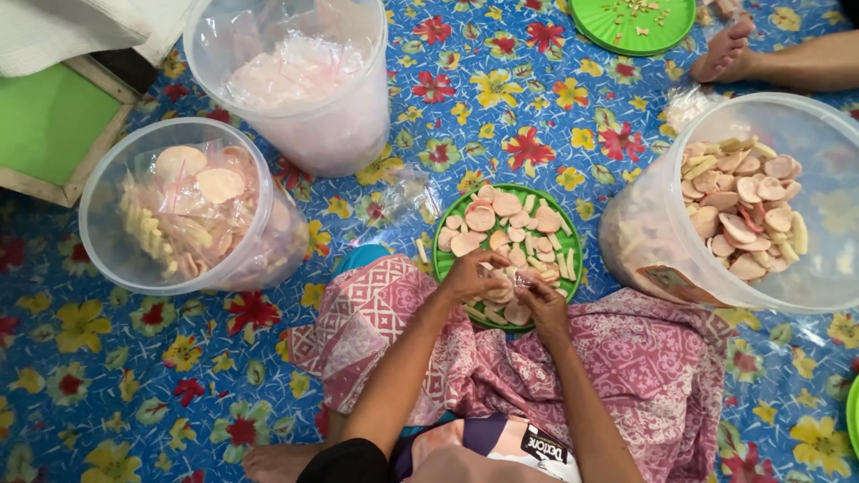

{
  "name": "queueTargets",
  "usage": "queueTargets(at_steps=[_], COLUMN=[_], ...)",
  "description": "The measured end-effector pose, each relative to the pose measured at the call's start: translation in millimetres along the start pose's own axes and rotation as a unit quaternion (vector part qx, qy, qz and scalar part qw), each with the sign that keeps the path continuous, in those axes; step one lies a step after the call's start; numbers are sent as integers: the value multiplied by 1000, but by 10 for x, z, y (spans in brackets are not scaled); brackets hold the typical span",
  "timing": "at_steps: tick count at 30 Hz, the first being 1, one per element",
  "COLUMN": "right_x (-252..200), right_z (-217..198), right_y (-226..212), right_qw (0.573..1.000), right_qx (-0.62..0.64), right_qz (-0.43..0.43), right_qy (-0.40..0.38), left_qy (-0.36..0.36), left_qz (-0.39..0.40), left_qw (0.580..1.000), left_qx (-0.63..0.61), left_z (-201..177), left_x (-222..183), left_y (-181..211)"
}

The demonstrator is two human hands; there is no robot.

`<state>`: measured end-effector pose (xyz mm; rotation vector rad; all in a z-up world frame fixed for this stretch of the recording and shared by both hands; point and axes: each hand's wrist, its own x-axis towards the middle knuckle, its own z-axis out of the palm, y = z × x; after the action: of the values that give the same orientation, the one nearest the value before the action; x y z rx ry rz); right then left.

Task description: Arranging sliced food items on a plate from a large container

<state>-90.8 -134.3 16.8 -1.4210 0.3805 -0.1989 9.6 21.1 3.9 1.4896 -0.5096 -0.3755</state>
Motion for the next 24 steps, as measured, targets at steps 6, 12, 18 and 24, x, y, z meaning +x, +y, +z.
queueTargets(at_steps=[6,12,18,24], right_x=[-43,39,111,134], right_z=[48,59,24,122], right_y=[-169,-140,4,28], right_qw=[996,990,963,801], right_qx=[-73,-101,-201,-445], right_qz=[-24,-86,-176,-386], right_qy=[-36,-55,-10,-107], left_qy=[-8,1,93,181], left_qz=[31,49,17,-15], left_qw=[998,994,984,976], left_qx=[55,93,154,117], left_z=[39,45,-102,-209], left_x=[-3,35,93,164], left_y=[-69,-174,-373,-140])
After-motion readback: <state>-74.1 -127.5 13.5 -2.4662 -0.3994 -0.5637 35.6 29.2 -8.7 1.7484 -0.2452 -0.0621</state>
